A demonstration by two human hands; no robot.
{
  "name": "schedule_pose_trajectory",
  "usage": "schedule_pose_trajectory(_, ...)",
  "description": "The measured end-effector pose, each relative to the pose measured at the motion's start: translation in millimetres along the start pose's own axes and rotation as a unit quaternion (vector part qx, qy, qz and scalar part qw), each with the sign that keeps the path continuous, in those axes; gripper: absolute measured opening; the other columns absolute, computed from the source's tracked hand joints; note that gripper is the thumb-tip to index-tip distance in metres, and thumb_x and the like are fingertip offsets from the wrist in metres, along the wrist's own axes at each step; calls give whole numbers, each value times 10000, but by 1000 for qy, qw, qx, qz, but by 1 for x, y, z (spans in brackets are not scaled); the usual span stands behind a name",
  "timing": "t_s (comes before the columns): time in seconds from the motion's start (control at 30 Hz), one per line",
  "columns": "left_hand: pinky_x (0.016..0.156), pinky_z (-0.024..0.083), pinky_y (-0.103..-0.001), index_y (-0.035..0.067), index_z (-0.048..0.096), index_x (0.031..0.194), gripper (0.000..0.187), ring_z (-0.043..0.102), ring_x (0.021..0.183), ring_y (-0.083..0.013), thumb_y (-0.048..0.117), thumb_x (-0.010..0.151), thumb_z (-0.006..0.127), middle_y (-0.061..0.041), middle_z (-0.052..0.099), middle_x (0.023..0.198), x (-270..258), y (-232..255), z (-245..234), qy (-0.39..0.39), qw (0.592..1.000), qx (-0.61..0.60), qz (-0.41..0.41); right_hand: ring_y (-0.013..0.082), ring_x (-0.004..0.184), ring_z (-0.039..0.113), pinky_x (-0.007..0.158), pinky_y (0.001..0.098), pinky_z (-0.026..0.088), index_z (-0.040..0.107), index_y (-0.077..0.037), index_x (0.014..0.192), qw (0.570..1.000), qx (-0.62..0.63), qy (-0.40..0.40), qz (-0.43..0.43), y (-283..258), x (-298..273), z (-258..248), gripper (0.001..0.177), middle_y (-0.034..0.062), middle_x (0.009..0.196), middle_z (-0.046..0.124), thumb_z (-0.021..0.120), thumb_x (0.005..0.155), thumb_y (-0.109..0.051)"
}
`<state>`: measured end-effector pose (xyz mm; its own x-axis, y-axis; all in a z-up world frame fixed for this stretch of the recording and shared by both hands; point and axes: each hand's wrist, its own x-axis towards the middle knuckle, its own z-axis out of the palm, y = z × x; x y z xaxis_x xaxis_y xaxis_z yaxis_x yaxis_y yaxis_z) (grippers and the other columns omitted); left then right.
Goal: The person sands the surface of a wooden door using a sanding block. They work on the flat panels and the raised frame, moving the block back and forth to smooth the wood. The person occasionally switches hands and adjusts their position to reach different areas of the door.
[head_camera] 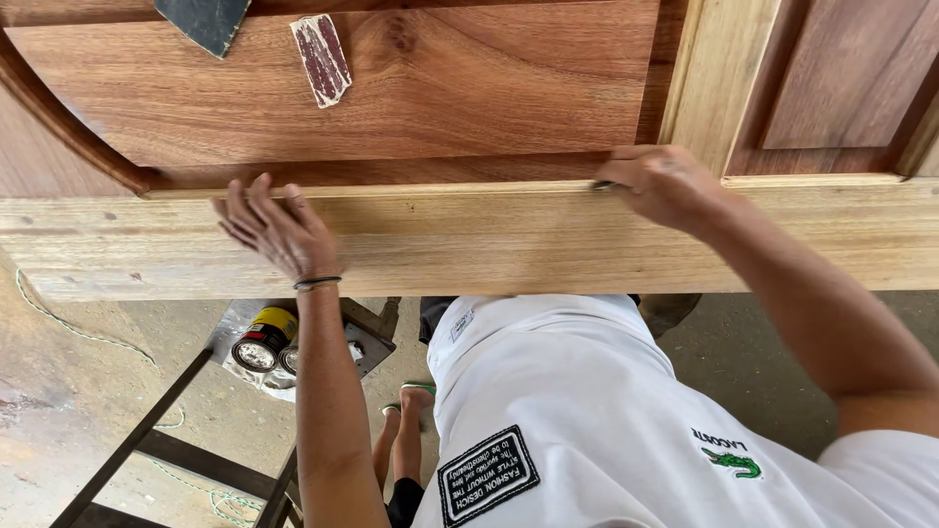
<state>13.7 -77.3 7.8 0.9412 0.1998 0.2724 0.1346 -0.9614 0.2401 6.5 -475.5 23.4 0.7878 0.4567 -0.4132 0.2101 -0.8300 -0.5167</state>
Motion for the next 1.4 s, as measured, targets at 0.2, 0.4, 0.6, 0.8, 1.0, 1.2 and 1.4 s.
schedule_pose_trajectory(0.2, 922, 167, -501, 165, 510, 984, 147, 366, 1084, -323, 208, 845, 487, -63, 441, 998, -36, 47, 31, -40, 995, -42, 83, 157, 736, 592, 677, 272, 495, 567, -191, 781, 997, -57, -47, 38, 16, -17, -7, 16, -50, 722, 544, 557, 769, -187)
schedule_pose_trajectory(0.4, 953, 196, -472, 185, 554, 889, 86, 413, 995, -236, 235, 831, 516, -13, 455, 879, -52, 104, 34, -86, 970, -137, 183, 240, 776, 590, 652, 351, 494, 582, -154, 825, 998, 54, 8, 29, -12, 7, 4, 76, 19, 768, 565, 561, 755, -174)
schedule_pose_trajectory(0.6, 822, 316, -378, 176, 559, 944, 172, 418, 918, -217, 209, 776, 564, -28, 471, 935, -64, 165, 33, -135, 933, -190, 273, 265, 717, 586, 653, 342, 499, 583, -106, 795, 999, 9, 35, 20, -1, -15, -5, 73, 53, 726, 551, 568, 727, -81)
schedule_pose_trajectory(0.8, 785, 369, -395, 202, 489, 1062, 260, 458, 860, -235, 268, 813, 522, -44, 492, 1014, -72, 211, 38, -162, 894, -198, 368, 214, 632, 559, 518, 271, 485, 537, 44, 803, 966, 71, 218, 115, 8, -34, -4, 127, 152, 747, 579, 657, 843, 32)
schedule_pose_trajectory(1.0, 829, 351, -361, 175, 477, 1066, 293, 449, 888, -233, 293, 799, 507, -48, 441, 939, -80, 208, 46, -190, 879, -276, 339, 297, 670, 591, 551, 353, 458, 544, -89, 804, 926, 73, 257, 266, 1, -29, 34, 181, 119, 666, 574, 698, 731, -151)
schedule_pose_trajectory(1.2, 848, 336, -351, 169, 446, 1089, 304, 439, 919, -221, 321, 827, 472, -42, 426, 950, -76, 208, 45, -211, 878, -257, 345, 340, 674, 583, 536, 375, 449, 519, -44, 802, 918, 97, 295, 247, 9, -31, 45, 212, 163, 676, 560, 711, 752, -119)
schedule_pose_trajectory(1.4, 847, 340, -347, 174, 457, 1078, 295, 439, 922, -219, 333, 830, 457, -35, 424, 948, -77, 209, 44, -202, 879, -254, 349, 377, 670, 570, 563, 434, 451, 472, -62, 809, 918, 20, 300, 257, -11, -26, 33, 209, 181, 677, 531, 662, 743, -116)
